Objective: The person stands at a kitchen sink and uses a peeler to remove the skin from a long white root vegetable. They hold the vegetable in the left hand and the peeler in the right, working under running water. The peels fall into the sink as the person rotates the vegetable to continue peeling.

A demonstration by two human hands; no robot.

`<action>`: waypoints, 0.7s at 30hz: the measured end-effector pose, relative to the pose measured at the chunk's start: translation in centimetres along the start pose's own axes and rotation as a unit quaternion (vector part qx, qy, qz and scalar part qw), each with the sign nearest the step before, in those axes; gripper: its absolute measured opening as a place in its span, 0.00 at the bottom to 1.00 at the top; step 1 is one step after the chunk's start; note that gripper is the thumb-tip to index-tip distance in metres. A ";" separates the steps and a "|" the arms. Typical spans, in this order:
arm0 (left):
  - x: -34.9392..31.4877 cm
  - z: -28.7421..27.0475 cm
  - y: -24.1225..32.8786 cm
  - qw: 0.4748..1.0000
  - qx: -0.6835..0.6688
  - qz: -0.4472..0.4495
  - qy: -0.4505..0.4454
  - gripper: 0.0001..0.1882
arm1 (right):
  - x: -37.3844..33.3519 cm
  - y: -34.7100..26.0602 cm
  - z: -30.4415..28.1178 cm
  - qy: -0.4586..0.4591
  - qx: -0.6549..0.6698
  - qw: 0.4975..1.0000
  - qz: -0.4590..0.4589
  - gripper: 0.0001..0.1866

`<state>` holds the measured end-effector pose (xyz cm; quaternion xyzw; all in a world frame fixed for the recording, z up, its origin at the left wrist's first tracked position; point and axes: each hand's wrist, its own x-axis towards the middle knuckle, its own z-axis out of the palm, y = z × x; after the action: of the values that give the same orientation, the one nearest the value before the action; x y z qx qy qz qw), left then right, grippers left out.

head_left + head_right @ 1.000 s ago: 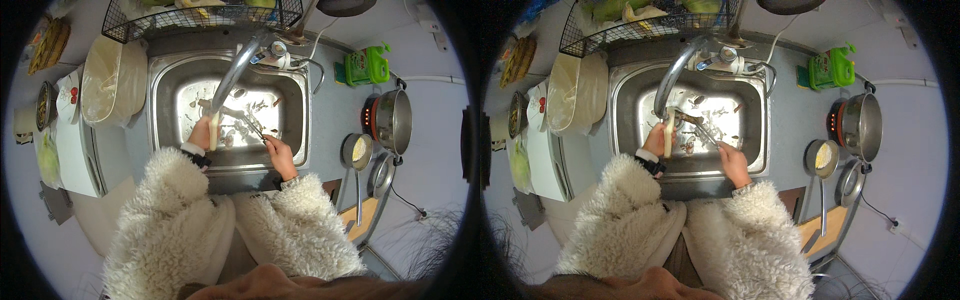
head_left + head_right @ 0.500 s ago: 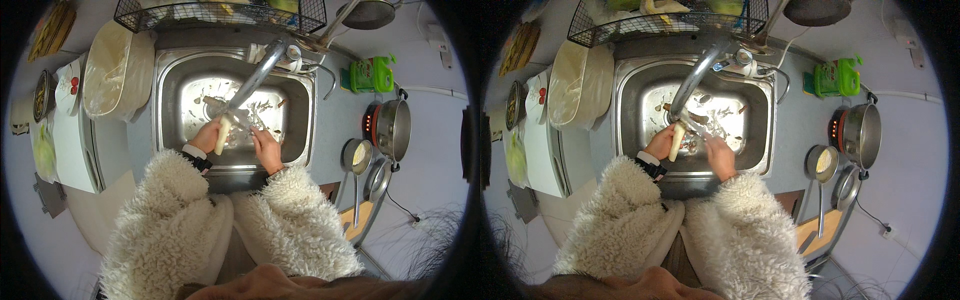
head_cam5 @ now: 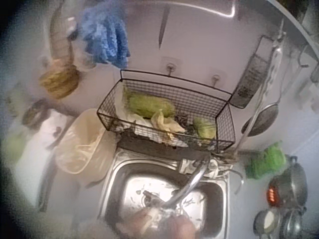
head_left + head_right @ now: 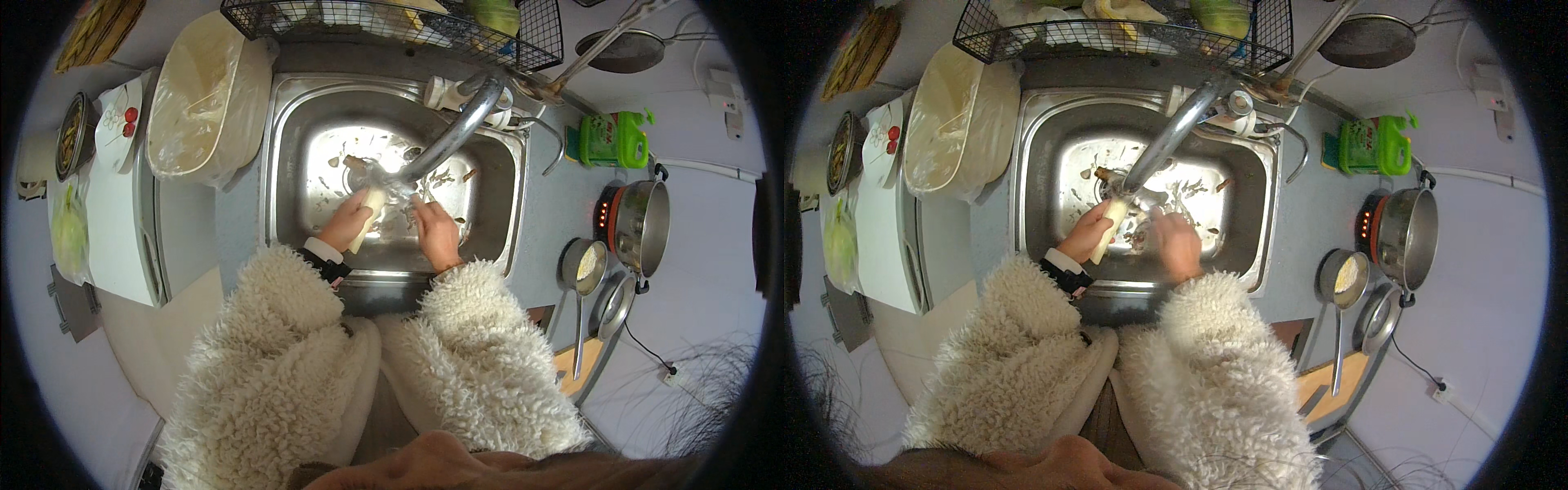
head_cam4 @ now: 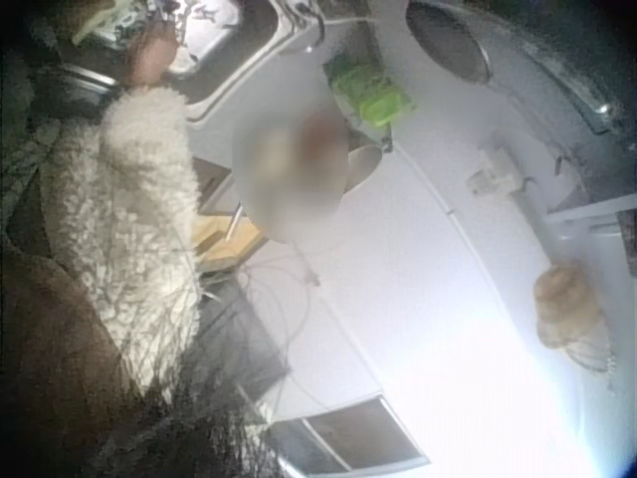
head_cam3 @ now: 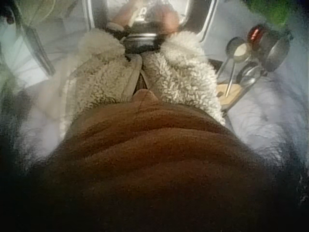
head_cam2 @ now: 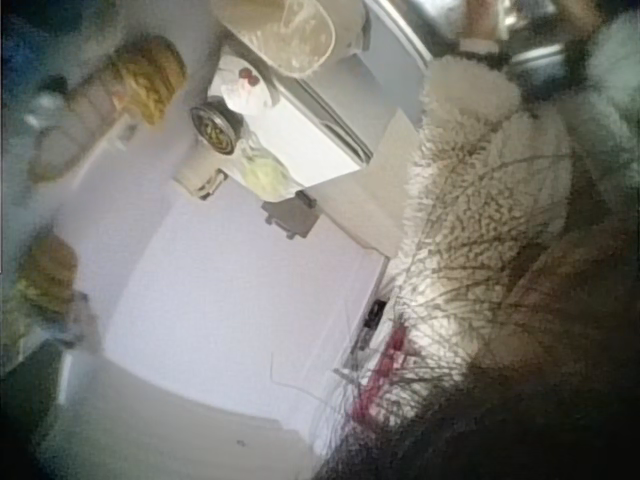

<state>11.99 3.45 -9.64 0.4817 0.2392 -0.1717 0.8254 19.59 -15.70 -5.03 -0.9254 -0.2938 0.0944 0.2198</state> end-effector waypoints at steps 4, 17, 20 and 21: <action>-0.2 0.2 0.4 0.993 0.115 0.015 0.037 0.30 | 0.3 0.4 0.0 0.012 -0.008 1.000 0.026 0.16; -0.3 -0.1 0.4 0.997 0.067 -0.009 0.026 0.25 | 0.9 0.7 0.6 0.010 -0.041 0.999 0.027 0.16; 0.5 -0.3 0.0 0.999 0.030 0.000 0.012 0.23 | 1.4 1.4 2.0 0.027 0.057 0.988 0.142 0.18; 1.2 -0.1 -0.3 1.000 -0.019 0.004 0.005 0.23 | 1.7 1.5 2.9 0.049 0.137 0.975 0.166 0.19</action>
<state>12.82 3.39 -10.56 0.4672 0.2450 -0.1616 0.8340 20.86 -14.74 -8.33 -0.9258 -0.1093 0.1235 0.3402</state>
